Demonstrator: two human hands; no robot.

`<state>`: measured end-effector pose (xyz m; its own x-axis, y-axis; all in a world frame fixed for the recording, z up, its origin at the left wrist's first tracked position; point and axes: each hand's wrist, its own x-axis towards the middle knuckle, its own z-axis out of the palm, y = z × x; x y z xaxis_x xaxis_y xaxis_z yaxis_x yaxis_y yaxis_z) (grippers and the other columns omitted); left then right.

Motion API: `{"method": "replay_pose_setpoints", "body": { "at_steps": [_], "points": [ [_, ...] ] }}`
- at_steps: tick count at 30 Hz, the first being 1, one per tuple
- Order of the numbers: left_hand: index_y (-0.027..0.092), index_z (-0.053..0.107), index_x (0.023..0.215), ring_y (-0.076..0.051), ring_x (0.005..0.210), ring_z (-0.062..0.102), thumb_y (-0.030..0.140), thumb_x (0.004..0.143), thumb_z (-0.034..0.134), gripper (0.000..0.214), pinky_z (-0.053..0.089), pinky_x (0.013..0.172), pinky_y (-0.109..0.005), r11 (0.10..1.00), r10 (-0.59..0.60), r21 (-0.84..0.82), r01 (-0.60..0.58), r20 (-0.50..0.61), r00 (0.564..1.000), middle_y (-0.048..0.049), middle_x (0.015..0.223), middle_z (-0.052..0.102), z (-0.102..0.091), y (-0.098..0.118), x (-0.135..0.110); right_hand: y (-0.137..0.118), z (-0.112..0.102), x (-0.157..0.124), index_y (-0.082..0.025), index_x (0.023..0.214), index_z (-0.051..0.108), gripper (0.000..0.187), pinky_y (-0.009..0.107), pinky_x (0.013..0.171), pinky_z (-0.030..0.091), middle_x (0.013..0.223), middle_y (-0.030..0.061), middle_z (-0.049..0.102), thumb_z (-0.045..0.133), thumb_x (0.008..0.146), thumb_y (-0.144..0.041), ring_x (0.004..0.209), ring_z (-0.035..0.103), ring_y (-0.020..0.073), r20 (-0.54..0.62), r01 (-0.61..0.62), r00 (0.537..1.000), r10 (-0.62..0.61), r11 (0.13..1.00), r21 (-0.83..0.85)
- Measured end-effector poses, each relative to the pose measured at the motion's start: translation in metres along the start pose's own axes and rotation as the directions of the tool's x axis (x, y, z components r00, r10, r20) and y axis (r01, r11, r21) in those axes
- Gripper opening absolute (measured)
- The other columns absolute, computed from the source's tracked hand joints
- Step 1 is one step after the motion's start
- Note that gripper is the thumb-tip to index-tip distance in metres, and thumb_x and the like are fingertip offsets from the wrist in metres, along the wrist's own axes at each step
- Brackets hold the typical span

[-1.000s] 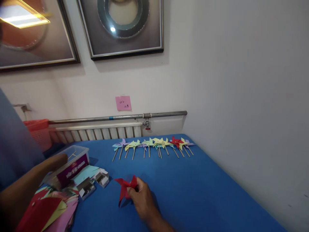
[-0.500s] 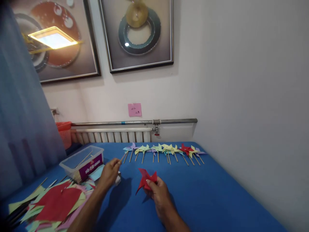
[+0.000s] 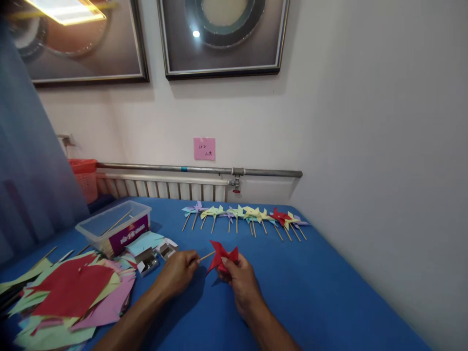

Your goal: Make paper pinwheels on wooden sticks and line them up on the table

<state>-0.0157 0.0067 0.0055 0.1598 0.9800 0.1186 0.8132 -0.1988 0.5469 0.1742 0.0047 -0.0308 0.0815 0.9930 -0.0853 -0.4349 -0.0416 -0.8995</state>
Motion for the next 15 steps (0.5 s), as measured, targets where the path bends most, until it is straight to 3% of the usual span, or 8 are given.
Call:
{"method": "replay_pose_setpoints", "body": {
  "at_steps": [6,15],
  "points": [
    [0.02,0.071,0.079,-0.017,0.071,0.06,0.024,0.09,0.053,0.022,0.03,0.065,-0.029,0.993,0.067,-0.101,-0.059,0.075,0.995,-0.0027,0.072,0.07,-0.0015,0.0103,-0.0071,-0.004,0.0005,-0.0025,-0.02,0.082,0.069,0.039,0.029,0.066,0.052,0.072,-0.0011,0.07,0.094,0.057,-0.037,0.065,0.065,0.0154,-0.001,-0.019,1.0,0.019,1.0,-0.002],
    [0.018,0.07,0.078,-0.015,0.069,0.056,0.022,0.09,0.052,0.022,0.027,0.063,-0.028,0.987,0.1,-0.129,-0.092,0.052,0.994,-0.0018,0.071,0.067,0.004,0.0093,-0.0062,-0.0074,0.0017,-0.0048,-0.019,0.078,0.071,0.037,0.029,0.068,0.051,0.071,-0.0012,0.069,0.094,0.054,-0.037,0.066,0.062,0.0154,0.003,-0.018,1.0,0.018,1.0,-0.001]
  ]
}}
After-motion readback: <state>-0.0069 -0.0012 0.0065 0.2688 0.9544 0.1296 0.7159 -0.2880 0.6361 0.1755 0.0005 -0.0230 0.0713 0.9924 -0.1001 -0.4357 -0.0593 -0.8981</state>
